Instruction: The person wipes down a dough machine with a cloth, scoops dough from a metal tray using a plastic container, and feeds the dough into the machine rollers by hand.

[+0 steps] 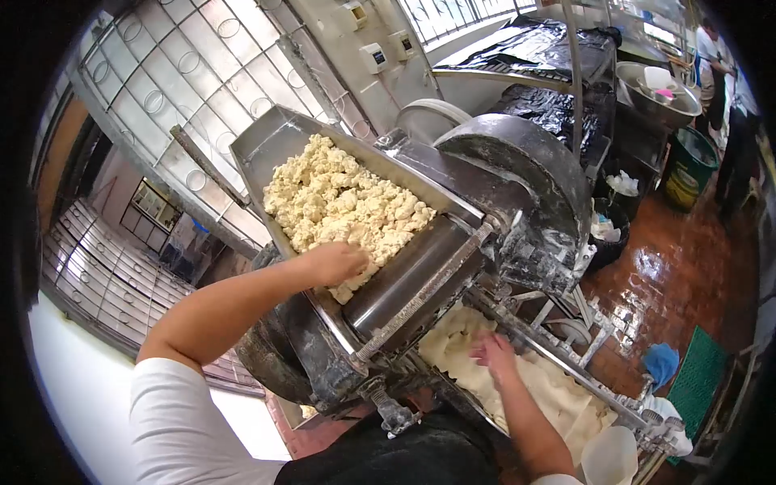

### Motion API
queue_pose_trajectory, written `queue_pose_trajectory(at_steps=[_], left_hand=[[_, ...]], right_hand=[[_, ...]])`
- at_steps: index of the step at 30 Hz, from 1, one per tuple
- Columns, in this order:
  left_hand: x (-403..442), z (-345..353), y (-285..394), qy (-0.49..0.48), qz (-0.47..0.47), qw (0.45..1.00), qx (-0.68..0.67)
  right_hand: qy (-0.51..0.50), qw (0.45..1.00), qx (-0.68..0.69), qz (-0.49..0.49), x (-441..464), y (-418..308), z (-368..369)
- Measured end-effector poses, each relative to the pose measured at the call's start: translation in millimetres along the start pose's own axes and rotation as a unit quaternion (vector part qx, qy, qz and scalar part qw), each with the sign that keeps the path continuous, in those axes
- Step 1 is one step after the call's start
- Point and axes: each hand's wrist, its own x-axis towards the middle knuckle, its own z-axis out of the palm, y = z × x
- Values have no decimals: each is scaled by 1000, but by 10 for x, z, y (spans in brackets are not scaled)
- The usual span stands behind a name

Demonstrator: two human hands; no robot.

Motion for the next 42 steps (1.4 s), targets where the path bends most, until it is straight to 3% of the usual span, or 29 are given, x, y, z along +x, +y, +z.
queue_pose_trajectory(at_steps=[2, 4, 7, 8, 10, 11, 12, 13, 14, 15, 17, 21, 24, 27, 30, 31, 34, 35, 38, 42], left_hand=[[200, 193, -86, 57, 4, 998, 16], [446, 351, -58, 98, -8, 995, 3], [382, 249, 121, 87, -14, 993, -74], [330, 147, 167, 54, -58, 974, -213], [252, -99, 261, -10, -129, 870, -475], [329, -161, 87, 159, -95, 915, -358], [398, -272, -150, 319, -59, 918, -228], [270, -604, -318, 356, -155, 904, -178], [204, -797, -707, 388, -190, 890, -144], [25, -996, -852, 371, -284, 884, 22], [-112, -983, -1365, 167, -406, 894, -90], [105, -646, -1484, 120, -449, 885, 21], [134, -642, -1298, 100, -374, 915, -111], [320, -414, -983, 167, -319, 912, -195], [331, -350, -501, 255, -273, 917, -143], [419, -259, -480, 308, -243, 918, -63], [448, -275, -247, 433, -187, 882, 10], [370, -355, -146, 514, -75, 854, 20], [-231, -542, 770, 189, -64, 980, 3], [21, -65, 533, 195, -68, 978, 35]], right_hand=[[-100, 980, 154, 72, 229, -127, 391], [-122, 951, 272, 87, 493, -166, 757], [-172, 893, 410, 75, 852, -162, 1106], [-192, 870, 448, 66, 956, -167, 1221], [-220, 848, 479, 47, 1141, -234, 1373], [-225, 848, 479, 41, 1205, -249, 1402], [-224, 852, 472, 40, 1245, -260, 1433], [-221, 856, 466, 40, 1277, -256, 1457], [-216, 862, 456, 44, 1264, -246, 1442], [-210, 869, 446, 46, 1273, -247, 1426], [-200, 878, 433, 48, 1277, -243, 1386], [-183, 892, 410, 53, 1287, -179, 1268], [-162, 903, 393, 59, 1282, -124, 1170], [-116, 921, 368, 63, 1189, -29, 1031], [-62, 942, 325, 62, 935, -47, 859], [-39, 937, 330, 104, 837, -83, 763], [40, 953, 281, 106, 490, -250, 589], [18, 947, 307, 96, 268, -368, 520], [-14, 946, 322, 30, -2, -271, 270], [-10, 951, 308, -3, -255, -131, 8]])
